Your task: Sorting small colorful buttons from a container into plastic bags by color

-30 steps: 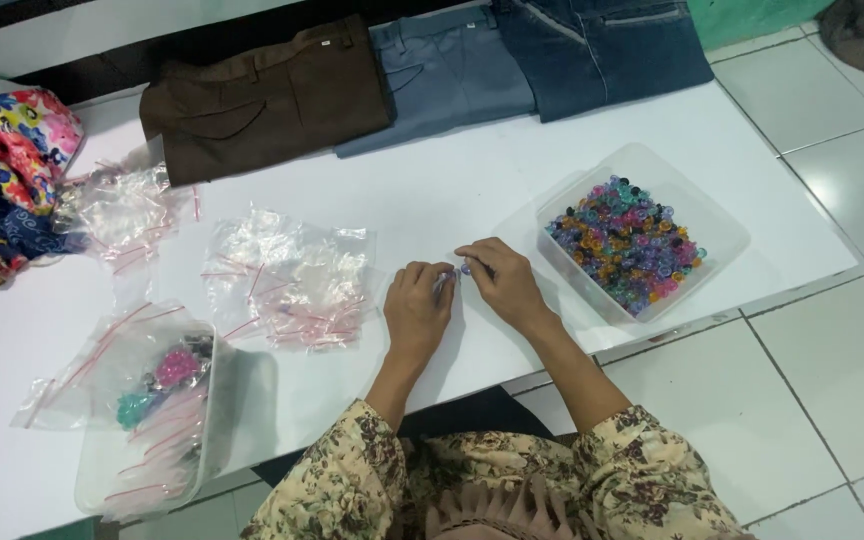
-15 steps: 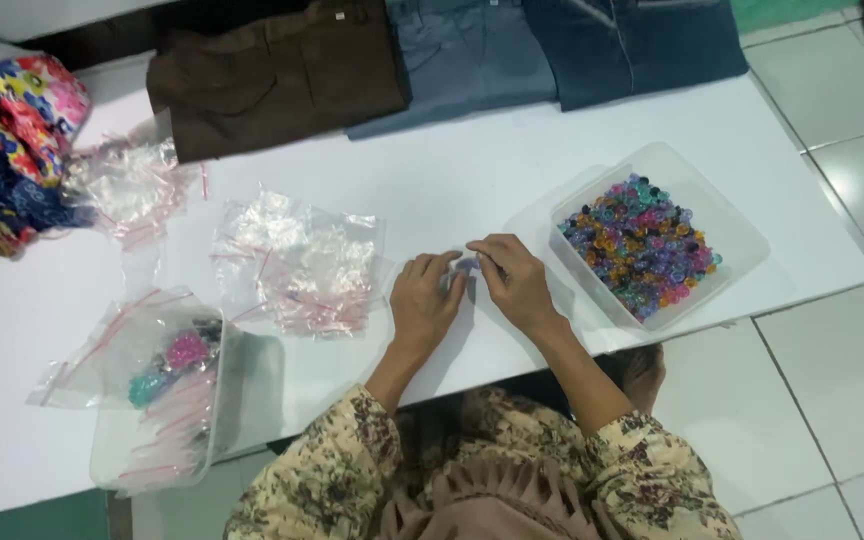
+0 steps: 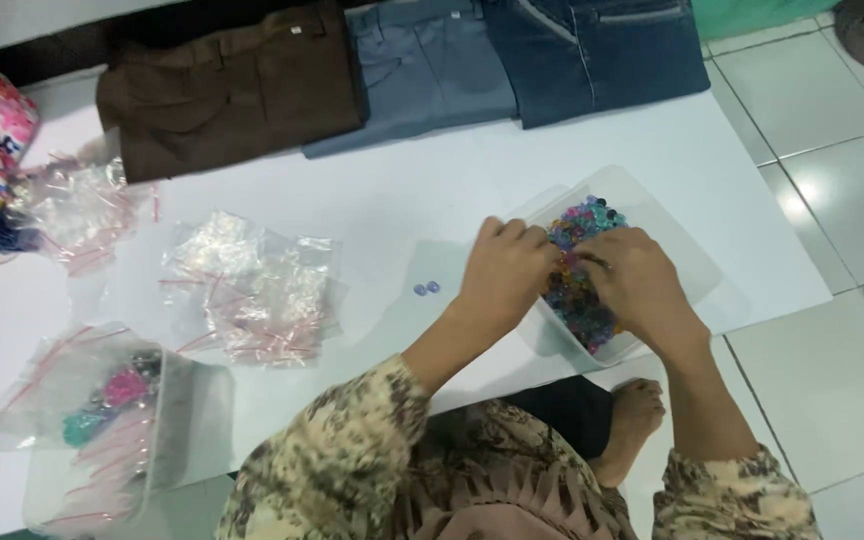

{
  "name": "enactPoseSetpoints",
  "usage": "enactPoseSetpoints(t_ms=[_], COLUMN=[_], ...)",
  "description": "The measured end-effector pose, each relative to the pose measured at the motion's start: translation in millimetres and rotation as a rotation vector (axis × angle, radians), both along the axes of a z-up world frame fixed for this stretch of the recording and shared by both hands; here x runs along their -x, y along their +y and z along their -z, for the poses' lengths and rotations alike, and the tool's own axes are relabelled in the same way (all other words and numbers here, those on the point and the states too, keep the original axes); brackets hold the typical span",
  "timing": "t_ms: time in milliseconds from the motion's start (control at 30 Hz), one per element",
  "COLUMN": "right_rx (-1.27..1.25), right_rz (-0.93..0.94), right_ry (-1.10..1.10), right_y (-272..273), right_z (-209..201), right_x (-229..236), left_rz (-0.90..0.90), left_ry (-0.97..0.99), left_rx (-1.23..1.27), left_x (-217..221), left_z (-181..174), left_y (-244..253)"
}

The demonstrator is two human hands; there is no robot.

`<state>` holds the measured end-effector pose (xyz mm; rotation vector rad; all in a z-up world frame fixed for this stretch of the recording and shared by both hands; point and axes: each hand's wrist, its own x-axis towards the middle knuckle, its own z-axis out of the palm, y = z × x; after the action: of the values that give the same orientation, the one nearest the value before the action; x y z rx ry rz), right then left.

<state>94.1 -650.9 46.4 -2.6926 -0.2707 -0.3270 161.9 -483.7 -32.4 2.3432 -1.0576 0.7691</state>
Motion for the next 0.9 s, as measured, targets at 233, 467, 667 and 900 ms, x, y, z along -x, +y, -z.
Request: enactPoseSetpoints(t_ms=[233,467,667,900], right_rx=[0.118,0.041,-0.009,-0.064], right_rz=[0.044,0.047,0.067,0.241], right_ry=[0.321,0.293,0.334,0.398], right_y=[-19,-28,-25,-4], right_z=[43,67,55,20], right_x=[-17,-17,-11,-5], left_rz=[-0.092,-0.084,-0.081,-0.014], left_ry=[0.292,0.266,0.275,0.327], left_rx=[-0.508,-0.415,-0.431,-0.395], left_x=[-5,5,1,-6], left_z=[-27,-26,-17,-27], left_y=[-44,-36,-43,-45])
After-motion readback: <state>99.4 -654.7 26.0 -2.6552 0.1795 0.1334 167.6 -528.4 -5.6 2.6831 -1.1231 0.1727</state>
